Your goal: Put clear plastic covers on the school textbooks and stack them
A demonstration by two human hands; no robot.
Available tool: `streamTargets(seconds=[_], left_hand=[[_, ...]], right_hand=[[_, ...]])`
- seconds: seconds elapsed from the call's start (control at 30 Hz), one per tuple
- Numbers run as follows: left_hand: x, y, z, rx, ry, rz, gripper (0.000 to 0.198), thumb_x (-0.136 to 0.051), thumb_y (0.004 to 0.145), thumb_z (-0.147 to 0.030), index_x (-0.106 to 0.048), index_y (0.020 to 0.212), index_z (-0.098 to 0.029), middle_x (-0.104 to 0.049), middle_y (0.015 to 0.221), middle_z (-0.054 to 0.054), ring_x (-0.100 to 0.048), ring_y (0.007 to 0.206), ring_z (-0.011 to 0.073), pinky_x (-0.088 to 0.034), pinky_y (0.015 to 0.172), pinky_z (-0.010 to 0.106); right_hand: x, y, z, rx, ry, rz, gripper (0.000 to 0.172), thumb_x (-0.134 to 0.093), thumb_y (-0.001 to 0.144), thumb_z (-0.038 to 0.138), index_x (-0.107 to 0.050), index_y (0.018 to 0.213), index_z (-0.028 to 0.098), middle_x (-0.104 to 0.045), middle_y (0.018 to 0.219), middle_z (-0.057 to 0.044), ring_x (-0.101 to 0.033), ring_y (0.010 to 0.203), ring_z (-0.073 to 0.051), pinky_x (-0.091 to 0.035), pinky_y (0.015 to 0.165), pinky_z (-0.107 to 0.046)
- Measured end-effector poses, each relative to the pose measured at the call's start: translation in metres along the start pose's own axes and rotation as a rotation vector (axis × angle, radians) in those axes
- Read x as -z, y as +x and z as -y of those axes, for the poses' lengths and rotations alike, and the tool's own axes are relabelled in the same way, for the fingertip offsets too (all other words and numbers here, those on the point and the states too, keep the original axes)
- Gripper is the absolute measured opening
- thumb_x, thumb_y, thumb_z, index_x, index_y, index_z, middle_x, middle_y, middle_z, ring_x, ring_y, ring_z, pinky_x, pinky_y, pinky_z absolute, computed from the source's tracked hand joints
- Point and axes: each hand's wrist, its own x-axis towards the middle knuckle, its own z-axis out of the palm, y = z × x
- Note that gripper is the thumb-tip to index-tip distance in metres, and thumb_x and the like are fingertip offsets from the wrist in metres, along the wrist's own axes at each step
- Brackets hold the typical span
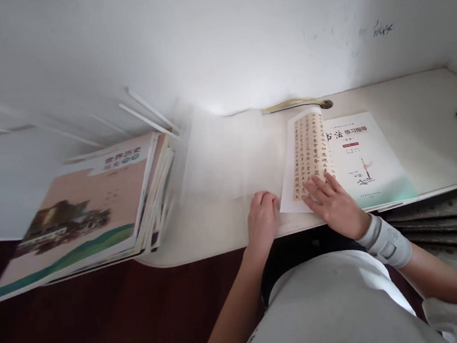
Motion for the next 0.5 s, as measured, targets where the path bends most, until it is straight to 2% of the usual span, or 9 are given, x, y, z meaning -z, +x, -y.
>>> streamTargets(seconds=[0.13, 0.2, 0.27, 0.33, 0.4, 0.5], left_hand=[[-0.002, -0.002, 0.002, 0.081, -0.055, 0.009, 0.022, -0.037, 0.09, -0.015, -0.058, 0.083, -0.017, -0.056, 0.088, 0.008, -0.057, 0.085, 0.0179, -0.05, 0.075, 0.031], [-0.005, -0.003, 0.004, 0.104, -0.069, 0.007, 0.021, -0.04, 0.091, -0.023, -0.058, 0.099, -0.016, -0.058, 0.104, 0.012, -0.057, 0.099, 0.021, -0.05, 0.083, 0.035], [-0.01, -0.003, 0.006, 0.079, -0.052, 0.044, 0.036, -0.044, 0.09, -0.034, -0.053, 0.116, -0.011, -0.052, 0.125, 0.02, -0.049, 0.119, 0.0279, -0.045, 0.095, 0.043], [-0.014, -0.002, 0.008, 0.036, -0.03, 0.114, 0.051, -0.044, 0.09, -0.042, -0.048, 0.126, -0.006, -0.045, 0.136, 0.023, -0.037, 0.131, 0.0316, -0.038, 0.103, 0.048], [-0.017, -0.002, 0.01, 0.021, -0.033, 0.16, 0.052, -0.04, 0.092, -0.041, -0.047, 0.128, -0.005, -0.045, 0.137, 0.023, -0.036, 0.133, 0.03, -0.035, 0.106, 0.047], [-0.019, -0.001, 0.012, 0.03, -0.058, 0.145, 0.044, -0.036, 0.093, -0.033, -0.052, 0.125, -0.007, -0.05, 0.134, 0.019, -0.043, 0.129, 0.0264, -0.037, 0.106, 0.046]], right_hand=[[0.001, 0.004, 0.002, 0.019, 0.009, -0.018, 0.043, -0.047, 0.081, 0.002, -0.057, 0.121, 0.016, -0.048, 0.137, -0.014, -0.027, 0.137, -0.027, -0.024, 0.11, -0.055], [0.002, 0.001, -0.002, 0.004, -0.01, -0.017, 0.043, -0.046, 0.081, 0.002, -0.058, 0.121, 0.016, -0.049, 0.137, -0.014, -0.028, 0.137, -0.027, -0.025, 0.11, -0.054], [0.004, -0.004, -0.009, -0.037, -0.048, -0.009, 0.042, -0.046, 0.081, 0.002, -0.058, 0.119, 0.016, -0.049, 0.137, -0.014, -0.027, 0.137, -0.027, -0.027, 0.109, -0.053], [0.006, -0.011, -0.014, -0.08, -0.091, 0.001, 0.042, -0.045, 0.081, 0.002, -0.058, 0.119, 0.015, -0.048, 0.137, -0.014, -0.027, 0.137, -0.029, -0.028, 0.108, -0.054], [0.008, -0.017, -0.015, -0.1, -0.117, 0.005, 0.042, -0.044, 0.082, 0.002, -0.058, 0.119, 0.015, -0.047, 0.138, -0.014, -0.026, 0.137, -0.03, -0.028, 0.107, -0.055], [0.007, -0.018, -0.01, -0.088, -0.111, 0.004, 0.042, -0.043, 0.082, 0.002, -0.058, 0.119, 0.015, -0.046, 0.138, -0.014, -0.027, 0.137, -0.029, -0.028, 0.108, -0.055]])
